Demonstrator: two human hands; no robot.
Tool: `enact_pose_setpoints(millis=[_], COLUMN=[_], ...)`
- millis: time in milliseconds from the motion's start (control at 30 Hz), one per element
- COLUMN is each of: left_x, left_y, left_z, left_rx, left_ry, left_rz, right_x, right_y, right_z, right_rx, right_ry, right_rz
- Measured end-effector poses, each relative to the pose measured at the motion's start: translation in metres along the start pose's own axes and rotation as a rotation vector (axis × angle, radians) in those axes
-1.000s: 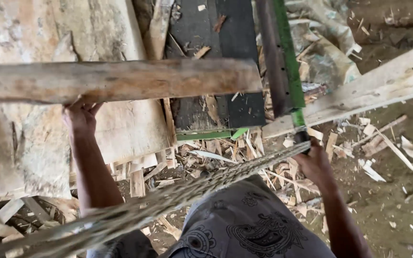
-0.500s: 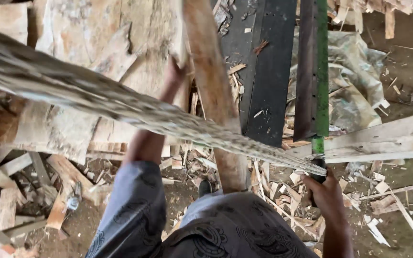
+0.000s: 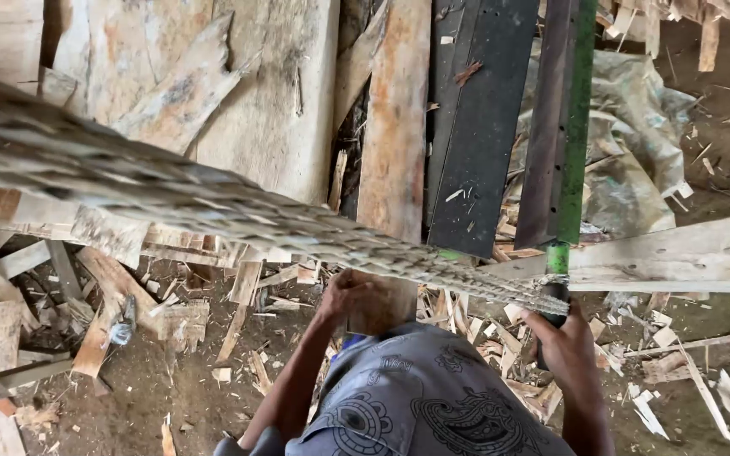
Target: Trim thin sheets of bark or wood veneer using a manual guillotine-style cutter.
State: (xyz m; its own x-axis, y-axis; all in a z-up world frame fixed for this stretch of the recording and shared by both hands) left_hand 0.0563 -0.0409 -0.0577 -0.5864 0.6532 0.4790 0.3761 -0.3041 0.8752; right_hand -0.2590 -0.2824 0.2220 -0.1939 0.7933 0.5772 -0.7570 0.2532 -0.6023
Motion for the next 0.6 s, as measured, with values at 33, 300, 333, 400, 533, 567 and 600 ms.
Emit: enact_pose_setpoints(millis=[33,300,333,400,533,567,600], left_x=[-0.012,0.027,0.014,-0.017,-0.094,-0.114,-0.114], left_y=[-0.012,0.112,0.117,0.125,0.091,0.077,0.071], left_z=[-0.001,-0.057,-0.071,-0.106,-0.166,-0.177,-0.179], left_rx=[0.165,0.273,0.209,0.145,-0.117,-0.205,-0.197], left_ry=[-0.098,-0.223,-0.213,-0.211,-0.115,-0.057,-0.059], left_rz=[-0.114,-0.270,-0.278,-0.284,-0.398,-0.490,-0.493], right_x=[-0.001,-0.008,-0.008,-0.006,-0.022,-0.025,-0.005], right_y=[0.000,0.011,0.012,0.011,0.033,0.036,0.011], right_z=[0.001,0.003,0.004,0.005,0.001,-0.004,-0.001], right_rx=[0.003,-0.104,-0.051,-0.001,0.101,0.246,0.253], right_ry=[0.006,-0.020,-0.005,0.016,0.065,0.108,0.113], right_rz=[0.011,0.072,0.090,0.102,0.314,0.572,0.574])
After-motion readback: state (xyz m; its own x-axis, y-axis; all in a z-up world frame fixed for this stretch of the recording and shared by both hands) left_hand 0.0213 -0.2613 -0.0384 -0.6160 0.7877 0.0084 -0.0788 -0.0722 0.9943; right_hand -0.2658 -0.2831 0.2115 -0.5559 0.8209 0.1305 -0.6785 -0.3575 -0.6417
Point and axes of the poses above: each hand's wrist, its own x-axis away from the middle knuckle, its own z-axis out of the back of the hand, y = z × x, the point moved 7 cm from there along -x, towards the middle knuckle, and after that the axes turned 8 degrees about -z, right-handed, at the moved point
